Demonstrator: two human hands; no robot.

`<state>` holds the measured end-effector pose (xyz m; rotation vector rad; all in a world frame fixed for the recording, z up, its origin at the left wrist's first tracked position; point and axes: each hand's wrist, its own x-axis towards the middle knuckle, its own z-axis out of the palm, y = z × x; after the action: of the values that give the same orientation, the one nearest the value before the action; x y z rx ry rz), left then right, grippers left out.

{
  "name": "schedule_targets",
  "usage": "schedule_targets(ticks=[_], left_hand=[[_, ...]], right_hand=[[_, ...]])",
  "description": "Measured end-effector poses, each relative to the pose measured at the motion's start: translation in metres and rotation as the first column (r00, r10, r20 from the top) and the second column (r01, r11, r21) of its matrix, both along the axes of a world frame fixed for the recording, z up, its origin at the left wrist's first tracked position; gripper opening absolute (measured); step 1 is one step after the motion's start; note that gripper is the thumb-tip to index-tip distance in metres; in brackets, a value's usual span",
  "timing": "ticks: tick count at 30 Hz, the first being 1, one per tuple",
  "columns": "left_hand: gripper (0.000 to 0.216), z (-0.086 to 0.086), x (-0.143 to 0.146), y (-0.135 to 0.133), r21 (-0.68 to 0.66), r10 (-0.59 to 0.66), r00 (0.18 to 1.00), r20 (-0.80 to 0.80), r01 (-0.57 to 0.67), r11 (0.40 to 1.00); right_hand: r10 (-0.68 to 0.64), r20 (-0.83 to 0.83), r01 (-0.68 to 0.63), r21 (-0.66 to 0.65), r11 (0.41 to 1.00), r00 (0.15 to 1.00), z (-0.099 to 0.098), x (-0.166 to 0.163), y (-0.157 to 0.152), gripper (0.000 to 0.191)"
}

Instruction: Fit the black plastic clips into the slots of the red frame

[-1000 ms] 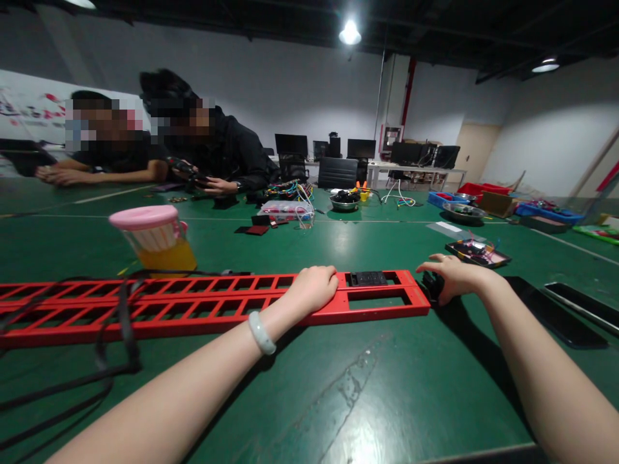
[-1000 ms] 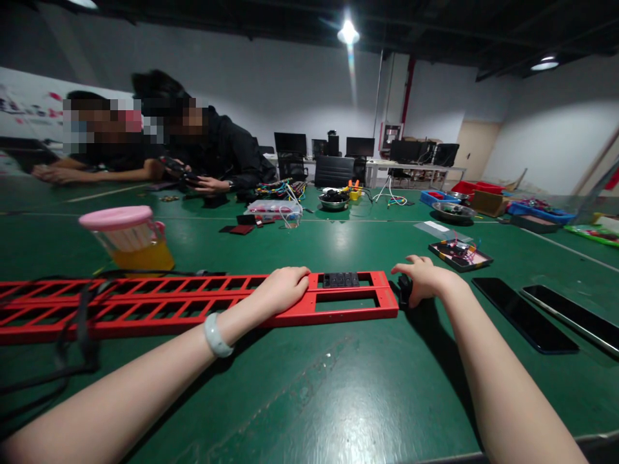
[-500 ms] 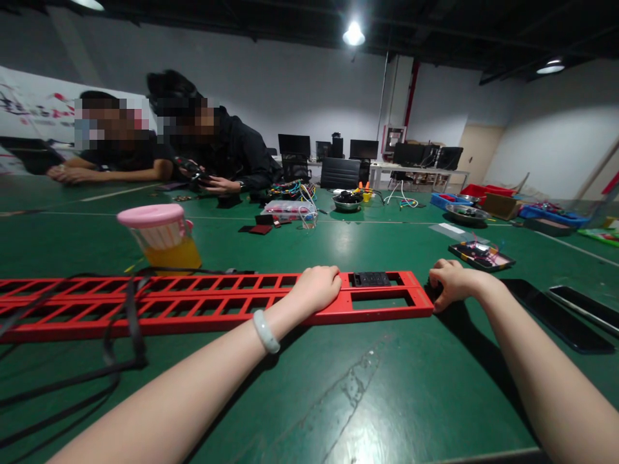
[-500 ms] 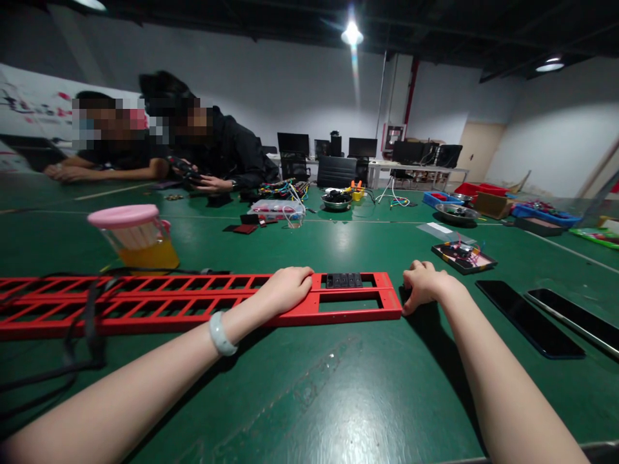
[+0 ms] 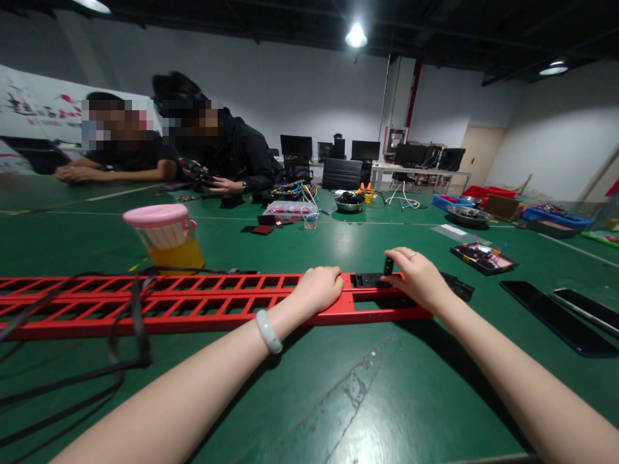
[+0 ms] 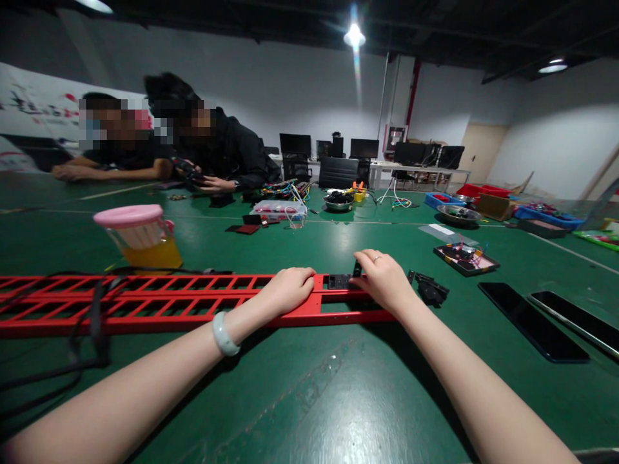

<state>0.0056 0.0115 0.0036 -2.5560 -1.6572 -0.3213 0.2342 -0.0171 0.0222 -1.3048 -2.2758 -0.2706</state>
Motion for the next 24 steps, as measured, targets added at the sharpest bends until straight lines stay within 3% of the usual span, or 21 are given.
schedule_targets(ticks=[4,9,24], left_hand=[[0.032,-0.001,-0.001,0.001,0.013,-0.016,1.0,-0.005,0.016,1.0],[0.032,-0.002,-0.001,0.001,0.017,-0.016,1.0,-0.011,0.016,1.0],[0.032,0.002,0.002,-0.003,0.011,0.005,0.999,-0.036,-0.004,1.0]], right_hand=[[0.21,-0.248,-0.23,-0.058,0.971,0.946,-0.021,-0.02,-0.001,0.043],[0.297,-0.369,-0.369,-0.142,0.919,0.881,-0.025,-0.027,-0.005,0.042],[0.357,-0.305,-0.423,-0.188,0.887,0.883,-0.032,-0.027,-0.004,0.047]])
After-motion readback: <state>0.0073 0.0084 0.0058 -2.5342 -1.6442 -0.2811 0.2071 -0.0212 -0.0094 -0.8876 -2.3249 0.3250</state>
